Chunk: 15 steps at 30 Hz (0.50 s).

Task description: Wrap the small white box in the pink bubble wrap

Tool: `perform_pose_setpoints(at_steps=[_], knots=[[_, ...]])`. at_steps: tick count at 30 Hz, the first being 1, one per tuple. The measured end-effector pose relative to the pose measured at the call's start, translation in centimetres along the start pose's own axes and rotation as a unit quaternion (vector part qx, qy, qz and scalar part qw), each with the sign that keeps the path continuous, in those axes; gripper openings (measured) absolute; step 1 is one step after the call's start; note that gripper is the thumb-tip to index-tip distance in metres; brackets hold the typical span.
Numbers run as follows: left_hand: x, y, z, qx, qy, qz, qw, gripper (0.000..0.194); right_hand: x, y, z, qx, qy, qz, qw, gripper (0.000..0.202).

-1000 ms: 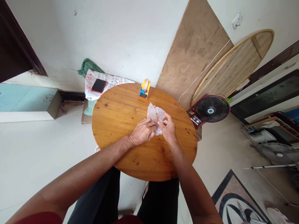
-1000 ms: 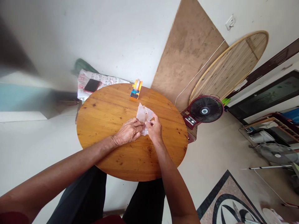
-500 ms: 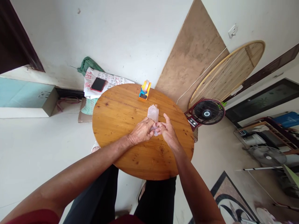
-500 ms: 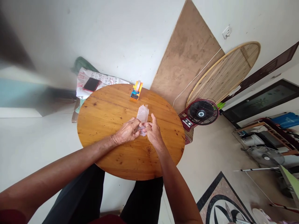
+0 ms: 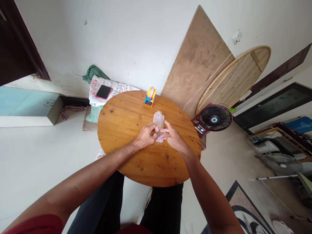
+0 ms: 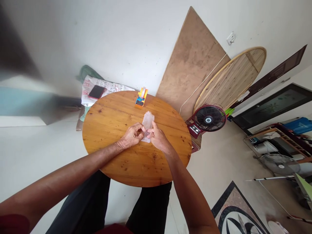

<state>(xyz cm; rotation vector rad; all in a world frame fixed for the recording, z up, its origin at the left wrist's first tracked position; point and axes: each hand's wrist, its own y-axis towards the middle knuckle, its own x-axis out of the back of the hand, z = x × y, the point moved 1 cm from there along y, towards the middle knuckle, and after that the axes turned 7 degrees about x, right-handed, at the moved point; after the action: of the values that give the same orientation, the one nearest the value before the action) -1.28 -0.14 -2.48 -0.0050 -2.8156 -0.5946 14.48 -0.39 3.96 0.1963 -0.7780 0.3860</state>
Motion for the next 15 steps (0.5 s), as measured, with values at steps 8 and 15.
perform_pose_setpoints(at_steps=[8, 15], knots=[[-0.5, 0.4, 0.6, 0.068, -0.008, 0.011, 0.998, 0.029, 1.0, 1.1, 2.5, -0.015, -0.070, 0.062, 0.995, 0.072], [-0.5, 1.2, 0.1, 0.181, -0.044, 0.080, 0.979, 0.047, 1.5, 2.2, 3.2, -0.027, -0.097, 0.104, 0.989, 0.059]])
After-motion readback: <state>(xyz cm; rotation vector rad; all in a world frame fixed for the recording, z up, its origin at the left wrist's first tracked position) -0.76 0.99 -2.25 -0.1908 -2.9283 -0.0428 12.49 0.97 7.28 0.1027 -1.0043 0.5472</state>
